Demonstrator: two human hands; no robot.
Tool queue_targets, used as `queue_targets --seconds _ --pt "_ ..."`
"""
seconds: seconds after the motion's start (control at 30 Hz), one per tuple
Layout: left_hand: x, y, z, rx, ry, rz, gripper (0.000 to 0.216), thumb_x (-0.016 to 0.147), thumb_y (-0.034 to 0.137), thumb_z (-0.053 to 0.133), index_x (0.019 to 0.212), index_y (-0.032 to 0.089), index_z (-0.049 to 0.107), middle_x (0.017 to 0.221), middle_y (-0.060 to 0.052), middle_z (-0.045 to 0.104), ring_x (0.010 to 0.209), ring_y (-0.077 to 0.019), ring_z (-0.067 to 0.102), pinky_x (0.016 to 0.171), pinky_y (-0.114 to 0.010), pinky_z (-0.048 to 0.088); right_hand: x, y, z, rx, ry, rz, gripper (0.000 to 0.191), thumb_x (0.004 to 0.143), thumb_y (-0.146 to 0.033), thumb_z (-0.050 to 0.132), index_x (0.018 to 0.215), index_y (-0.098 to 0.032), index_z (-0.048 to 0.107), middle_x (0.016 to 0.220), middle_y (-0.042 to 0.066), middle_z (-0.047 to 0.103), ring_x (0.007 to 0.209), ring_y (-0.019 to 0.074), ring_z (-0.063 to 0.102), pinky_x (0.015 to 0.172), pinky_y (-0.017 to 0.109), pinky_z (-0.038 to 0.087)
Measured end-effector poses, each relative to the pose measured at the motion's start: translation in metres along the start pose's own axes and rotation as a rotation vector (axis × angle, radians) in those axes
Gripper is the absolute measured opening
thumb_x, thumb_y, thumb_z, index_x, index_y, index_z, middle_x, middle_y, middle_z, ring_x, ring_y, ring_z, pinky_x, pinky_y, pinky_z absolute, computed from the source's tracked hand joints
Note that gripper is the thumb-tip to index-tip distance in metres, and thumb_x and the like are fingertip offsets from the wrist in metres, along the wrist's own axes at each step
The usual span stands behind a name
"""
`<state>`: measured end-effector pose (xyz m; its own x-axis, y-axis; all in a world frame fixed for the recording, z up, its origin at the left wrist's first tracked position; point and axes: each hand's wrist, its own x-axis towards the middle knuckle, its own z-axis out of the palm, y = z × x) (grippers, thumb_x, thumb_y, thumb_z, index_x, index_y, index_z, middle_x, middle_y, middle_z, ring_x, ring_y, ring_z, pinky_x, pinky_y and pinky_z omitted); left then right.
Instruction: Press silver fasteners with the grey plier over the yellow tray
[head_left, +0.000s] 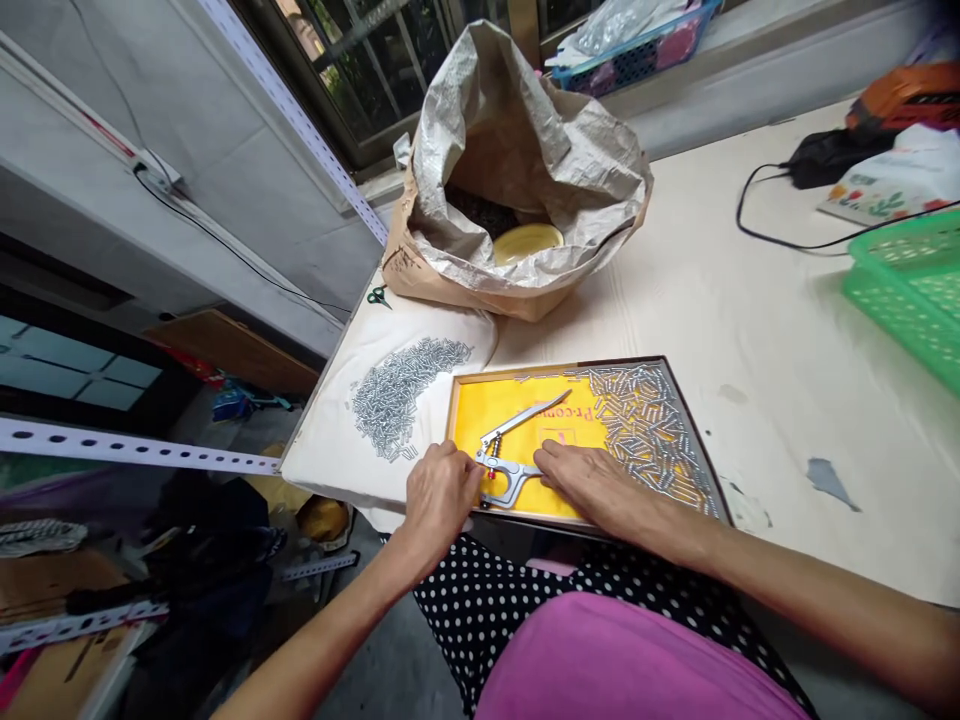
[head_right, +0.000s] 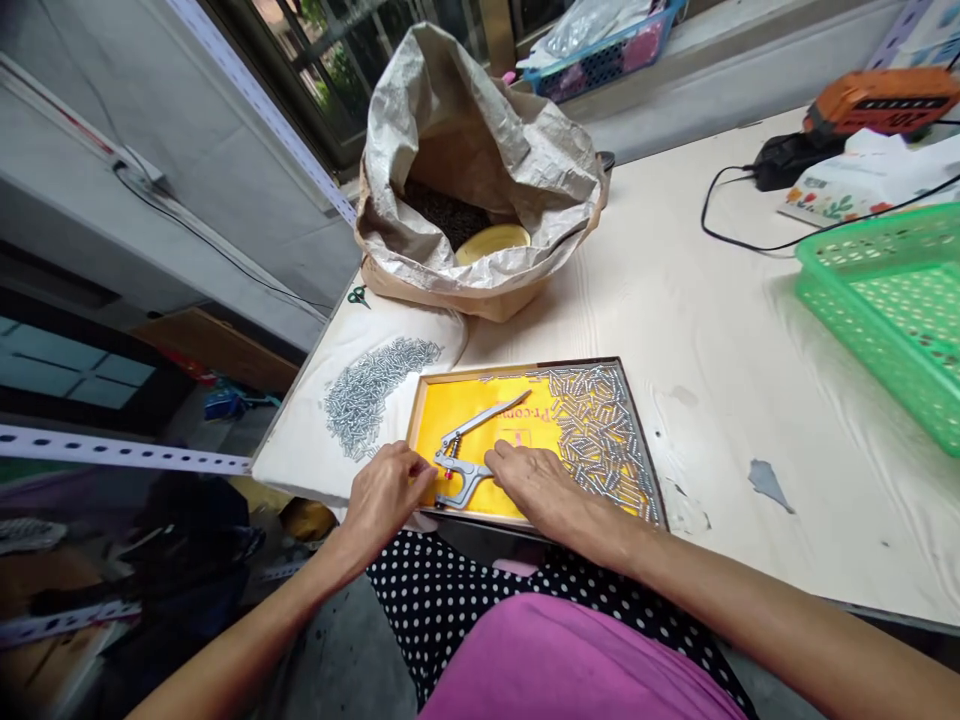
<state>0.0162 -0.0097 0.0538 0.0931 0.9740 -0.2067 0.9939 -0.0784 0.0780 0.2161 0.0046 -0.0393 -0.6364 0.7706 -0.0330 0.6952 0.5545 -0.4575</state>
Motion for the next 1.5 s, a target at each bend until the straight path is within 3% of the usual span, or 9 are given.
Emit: queue_targets --seconds 0.13,0.23,0.37,0.47,0.77,1.13,1.3,1.4,1.5 --pt "0.005 0.019 -0.022 -0.197 0.272 0.228 0.019 0.095 0.032 0.060 0.103 0.022 0.074 0.096 -0.005 0.070 0.093 -0.0191 0.062 0.081 -0.029 0.047 -0.001 -0.003 0.003 -0.001 0.056 0.009 0.012 0.098 -0.016 0.046 0.096 -0.019 0.057 0.090 0.004 0.062 0.074 0.0159 0.056 0.061 0.029 0.027" --pt "0.040 -0.006 -0.026 -0.083 0.400 0.110 0.021 0.097 0.031 0.057 0.099 0.020 0.074 0.097 -0.006 0.069 0.095 -0.0218 0.059 0.080 -0.031 0.046 -0.001 -0.002 0.006 -0.018 0.073 0.022 0.010 0.098 -0.017 0.048 0.093 -0.020 0.056 0.089 0.004 0.062 0.074 0.0161 0.056 0.060 0.029 0.027" --pt "0.095 -0.076 -0.012 0.075 0.302 -0.187 0.025 0.098 0.025 0.050 0.099 0.018 0.074 0.102 -0.009 0.068 0.103 -0.0257 0.056 0.079 -0.032 0.043 -0.001 0.001 0.011 -0.023 0.093 0.011 0.006 0.096 -0.018 0.050 0.091 -0.020 0.054 0.089 0.004 0.063 0.071 0.0156 0.057 0.058 0.029 0.026" --pt "0.116 -0.112 0.003 0.151 0.191 -0.195 0.025 0.097 0.022 0.048 0.100 0.016 0.072 0.108 -0.012 0.066 0.109 -0.0272 0.053 0.081 -0.033 0.042 -0.001 0.004 0.016 -0.010 0.141 -0.016 0.007 0.096 -0.018 0.048 0.091 -0.021 0.053 0.087 0.003 0.063 0.068 0.0153 0.057 0.057 0.029 0.026" --pt "0.129 -0.120 0.014 0.247 0.087 -0.106 0.029 0.095 0.011 0.039 0.098 0.011 0.068 0.111 -0.017 0.064 0.110 -0.0296 0.053 0.084 -0.037 0.043 -0.003 0.009 0.027 -0.003 0.225 -0.053 0.012 0.098 -0.022 0.043 0.090 -0.021 0.052 0.085 0.004 0.063 0.067 0.0162 0.060 0.056 0.028 0.031" --pt "0.125 -0.124 0.002 0.163 0.181 -0.038 0.025 0.091 0.009 0.043 0.094 0.010 0.068 0.105 -0.017 0.067 0.105 -0.0267 0.059 0.089 -0.034 0.045 -0.002 0.010 0.026 0.020 0.228 -0.053 0.013 0.098 -0.022 0.042 0.090 -0.021 0.053 0.085 0.004 0.062 0.067 0.0147 0.057 0.056 0.027 0.029" --pt "0.077 -0.086 -0.001 -0.316 0.203 -0.120 0.016 0.086 0.022 0.054 0.086 0.016 0.069 0.082 -0.004 0.072 0.075 -0.0175 0.065 0.073 -0.027 0.048 0.000 0.005 0.015 0.015 0.125 -0.014 0.012 0.097 -0.022 0.044 0.089 -0.020 0.053 0.086 0.004 0.061 0.068 0.0143 0.054 0.056 0.029 0.024" --pt "0.039 -0.056 0.017 -0.389 0.119 0.023 0.014 0.086 0.019 0.055 0.082 0.019 0.068 0.077 -0.002 0.070 0.069 -0.0150 0.064 0.067 -0.025 0.048 0.003 0.001 0.004 -0.008 0.023 0.019 0.008 0.096 -0.021 0.048 0.090 -0.020 0.054 0.086 0.003 0.061 0.066 0.0138 0.052 0.055 0.030 0.020" --pt "0.015 -0.043 0.045 -0.245 0.191 0.223 0.015 0.090 0.017 0.052 0.081 0.020 0.064 0.079 -0.003 0.067 0.074 -0.0163 0.063 0.070 -0.027 0.051 0.005 0.000 -0.004 -0.039 -0.020 0.013 0.009 0.096 -0.019 0.049 0.089 -0.020 0.054 0.085 0.003 0.061 0.065 0.0141 0.050 0.055 0.031 0.018"
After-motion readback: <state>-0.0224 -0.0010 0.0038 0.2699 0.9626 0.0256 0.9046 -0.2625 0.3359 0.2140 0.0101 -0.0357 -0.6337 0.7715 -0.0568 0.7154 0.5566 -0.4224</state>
